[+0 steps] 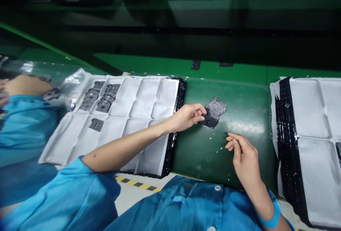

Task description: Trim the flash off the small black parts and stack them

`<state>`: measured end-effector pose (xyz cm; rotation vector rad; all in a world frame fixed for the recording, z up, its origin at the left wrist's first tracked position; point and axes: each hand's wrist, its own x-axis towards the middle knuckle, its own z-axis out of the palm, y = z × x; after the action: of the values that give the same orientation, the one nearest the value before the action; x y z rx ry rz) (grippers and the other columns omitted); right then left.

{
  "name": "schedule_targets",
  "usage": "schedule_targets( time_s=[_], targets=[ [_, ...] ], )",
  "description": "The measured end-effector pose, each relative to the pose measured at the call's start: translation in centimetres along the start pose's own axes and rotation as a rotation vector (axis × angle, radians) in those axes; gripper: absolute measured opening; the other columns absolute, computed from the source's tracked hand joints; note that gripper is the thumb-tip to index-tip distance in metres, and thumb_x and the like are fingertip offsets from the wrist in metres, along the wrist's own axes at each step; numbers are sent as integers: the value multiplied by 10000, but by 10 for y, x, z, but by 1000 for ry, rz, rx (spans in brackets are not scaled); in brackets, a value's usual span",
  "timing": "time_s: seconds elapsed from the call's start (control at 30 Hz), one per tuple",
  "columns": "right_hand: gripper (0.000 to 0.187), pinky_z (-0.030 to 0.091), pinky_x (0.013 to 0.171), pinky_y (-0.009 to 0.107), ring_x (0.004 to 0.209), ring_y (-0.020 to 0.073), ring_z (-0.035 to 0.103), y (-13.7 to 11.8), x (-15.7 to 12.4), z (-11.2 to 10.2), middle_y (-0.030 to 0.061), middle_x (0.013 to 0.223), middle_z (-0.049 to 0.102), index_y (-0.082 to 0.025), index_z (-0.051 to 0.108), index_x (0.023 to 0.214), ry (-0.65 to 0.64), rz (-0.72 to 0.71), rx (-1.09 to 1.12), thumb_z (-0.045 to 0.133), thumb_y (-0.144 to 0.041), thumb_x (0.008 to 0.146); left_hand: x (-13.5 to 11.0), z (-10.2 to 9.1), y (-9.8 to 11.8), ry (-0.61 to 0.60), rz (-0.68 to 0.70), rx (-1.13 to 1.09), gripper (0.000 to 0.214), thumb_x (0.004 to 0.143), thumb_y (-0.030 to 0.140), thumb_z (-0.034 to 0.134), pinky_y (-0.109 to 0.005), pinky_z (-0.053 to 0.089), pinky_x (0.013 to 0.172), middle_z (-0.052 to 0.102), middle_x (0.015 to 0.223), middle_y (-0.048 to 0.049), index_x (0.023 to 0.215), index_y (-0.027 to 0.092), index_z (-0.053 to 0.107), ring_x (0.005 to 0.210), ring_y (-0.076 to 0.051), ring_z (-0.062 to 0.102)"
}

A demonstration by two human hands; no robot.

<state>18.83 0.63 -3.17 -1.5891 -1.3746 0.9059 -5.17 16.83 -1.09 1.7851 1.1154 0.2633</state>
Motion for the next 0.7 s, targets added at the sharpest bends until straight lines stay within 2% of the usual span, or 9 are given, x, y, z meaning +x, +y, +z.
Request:
schedule_targets(
  time_s=[0.13, 0.23, 0.33, 0.43, 0.5, 0.6, 0.7],
  targets=[
    [352, 638, 889, 343, 935, 178, 789, -1, -1, -5, 50, 1099, 811, -238, 723, 1224, -24, -139, -84, 444, -97, 1062, 12, -4, -3, 34, 64, 257, 150, 937, 126, 724, -311, 529, 777, 708, 901, -35, 1077, 148, 677, 805, -178, 678],
    [463, 611, 999, 391, 1143, 208, 767, -1, -2, -8, 65, 1243, 784, -243, 717, 1250, -57, -216, -154, 393, -19, 1008, 14, -9, -1, 79, 75, 409, 188, 946, 184, 742, -353, 550, 832, 725, 1034, -85, 1123, 145, 692, 874, -215, 698],
    [430, 599, 1023, 437, 1207, 240, 747, 2, -1, -8, 81, 1302, 770, -242, 727, 1228, -29, -274, -216, 425, -27, 1010, 28, -25, 4, 120, 39, 502, 196, 985, 263, 708, -384, 562, 866, 735, 1062, -102, 1143, 147, 705, 924, -251, 712],
    [244, 568, 1073, 509, 1200, 281, 744, 3, 3, -7, 71, 1176, 812, -248, 743, 1174, 38, -353, -276, 570, -128, 1051, 65, -50, 9, 250, -37, 597, 278, 1020, 337, 666, -415, 552, 983, 732, 1173, -145, 1207, 136, 706, 1078, -297, 711],
    [184, 545, 1109, 554, 1216, 302, 739, 4, 5, -6, 74, 1144, 823, -250, 744, 1184, 64, -391, -314, 627, -186, 1058, 99, -69, 11, 386, -152, 642, 384, 1035, 394, 650, -427, 511, 1094, 674, 1347, -197, 1294, 112, 679, 1253, -336, 659],
    [258, 512, 1163, 616, 1341, 332, 684, 7, 2, -3, 124, 1343, 772, -238, 719, 1307, 70, -386, -381, 599, -220, 1078, 148, -89, 9, 497, -381, 613, 598, 999, 485, 701, -455, 445, 1197, 529, 1555, -262, 1421, 73, 603, 1475, -406, 495],
    [369, 462, 1208, 693, 1501, 378, 556, 16, -8, 4, 171, 1578, 622, -211, 658, 1445, 35, -335, -457, 559, -244, 1091, 176, -95, 5, 492, -476, 560, 675, 942, 424, 784, -474, 437, 1209, 489, 1599, -292, 1463, 57, 563, 1513, -428, 457]
  ],
)
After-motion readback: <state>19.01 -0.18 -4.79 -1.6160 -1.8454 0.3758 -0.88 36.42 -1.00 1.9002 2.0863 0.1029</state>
